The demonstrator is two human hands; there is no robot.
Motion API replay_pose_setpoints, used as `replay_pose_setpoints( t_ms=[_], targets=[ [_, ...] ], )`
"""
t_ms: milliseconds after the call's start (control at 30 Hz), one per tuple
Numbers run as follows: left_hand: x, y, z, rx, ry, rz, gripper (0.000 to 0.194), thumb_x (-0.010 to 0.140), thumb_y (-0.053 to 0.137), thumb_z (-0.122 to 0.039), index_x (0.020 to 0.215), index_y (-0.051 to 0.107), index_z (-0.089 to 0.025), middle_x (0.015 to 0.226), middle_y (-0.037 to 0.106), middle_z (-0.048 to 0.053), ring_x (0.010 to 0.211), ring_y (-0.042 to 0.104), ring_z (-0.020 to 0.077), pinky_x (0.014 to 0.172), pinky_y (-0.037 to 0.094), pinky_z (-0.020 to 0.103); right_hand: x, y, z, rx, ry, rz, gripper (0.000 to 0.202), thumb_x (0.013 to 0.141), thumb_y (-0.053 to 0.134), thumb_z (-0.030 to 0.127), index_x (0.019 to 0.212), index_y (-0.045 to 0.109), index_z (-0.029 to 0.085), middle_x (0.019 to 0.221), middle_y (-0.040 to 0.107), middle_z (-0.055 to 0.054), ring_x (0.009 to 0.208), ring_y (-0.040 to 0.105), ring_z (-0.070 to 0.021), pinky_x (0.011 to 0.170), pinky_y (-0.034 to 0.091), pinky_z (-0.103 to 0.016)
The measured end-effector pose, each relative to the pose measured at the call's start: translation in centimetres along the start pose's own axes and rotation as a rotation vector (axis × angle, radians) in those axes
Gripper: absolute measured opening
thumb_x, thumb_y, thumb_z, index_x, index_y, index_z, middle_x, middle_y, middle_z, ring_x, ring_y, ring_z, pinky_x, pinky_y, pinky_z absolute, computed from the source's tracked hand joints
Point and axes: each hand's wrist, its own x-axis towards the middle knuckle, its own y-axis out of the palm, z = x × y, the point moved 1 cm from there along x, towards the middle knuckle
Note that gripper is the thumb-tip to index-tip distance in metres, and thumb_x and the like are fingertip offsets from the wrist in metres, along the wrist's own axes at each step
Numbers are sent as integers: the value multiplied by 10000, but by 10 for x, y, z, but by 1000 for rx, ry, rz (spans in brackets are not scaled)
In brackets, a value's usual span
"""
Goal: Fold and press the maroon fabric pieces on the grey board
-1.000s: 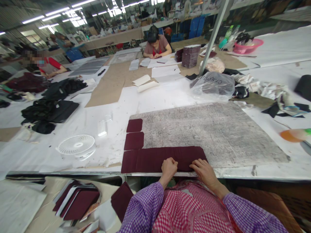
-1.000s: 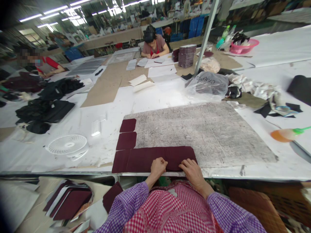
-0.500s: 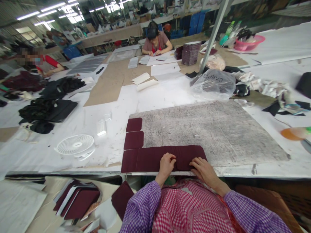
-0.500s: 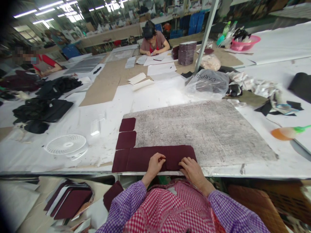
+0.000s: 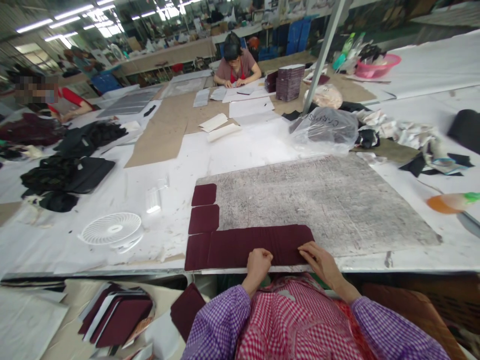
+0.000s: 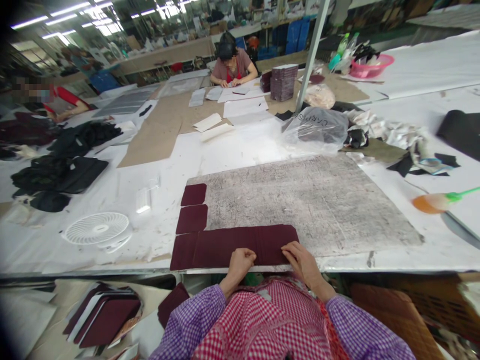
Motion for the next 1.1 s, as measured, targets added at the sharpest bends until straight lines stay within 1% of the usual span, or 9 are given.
replay_pose_setpoints(
  t_ms=[100, 233, 367, 533, 833, 1100],
  targets=[
    [-7, 10, 4, -82, -54, 49, 213, 771, 568, -286, 731, 726, -150, 554, 665, 34, 514, 579, 128, 537, 429, 229, 1, -4, 0, 28, 26, -19, 231, 923, 407, 337, 917, 608, 222, 878, 620, -52, 820, 614, -184, 737, 512, -310],
    [-10, 19, 5, -161, -89, 56, 278, 772, 575, -340, 674, 725, -128, 489, 645, 31, 449, 539, 115, 507, 429, 231, 3, -6, 0, 39, 46, -30, 229, 913, 423, 345, 904, 620, 228, 873, 628, -48, 811, 617, -185, 725, 507, -309],
    [-8, 22, 5, -213, -101, 34, 263, 749, 591, -330, 612, 714, -141, 461, 637, 31, 490, 573, 129, 569, 454, 235, 3, -5, -3, 33, 65, -43, 234, 911, 424, 355, 903, 620, 227, 880, 628, -46, 819, 621, -192, 733, 505, -317],
    [-5, 22, 8, -241, -106, 18, 231, 722, 604, -320, 595, 710, -159, 450, 637, 27, 546, 609, 145, 628, 465, 237, 1, -3, -9, 18, 75, -29, 235, 914, 422, 361, 919, 618, 232, 905, 628, -45, 832, 620, -190, 745, 504, -318],
    [-4, 22, 6, -220, -123, 14, 206, 702, 598, -302, 618, 718, -158, 465, 653, 32, 555, 619, 152, 635, 466, 238, 2, 0, -2, -31, 48, -3, 229, 916, 423, 345, 915, 621, 230, 901, 628, -44, 830, 621, -185, 754, 506, -320],
    [-2, 23, 3, -146, -137, 4, 173, 675, 564, -229, 564, 683, -171, 500, 668, 42, 578, 633, 160, 574, 439, 229, 3, 5, -2, -80, 40, -10, 242, 919, 408, 335, 913, 627, 232, 887, 629, -45, 805, 624, -184, 734, 519, -319]
  ],
)
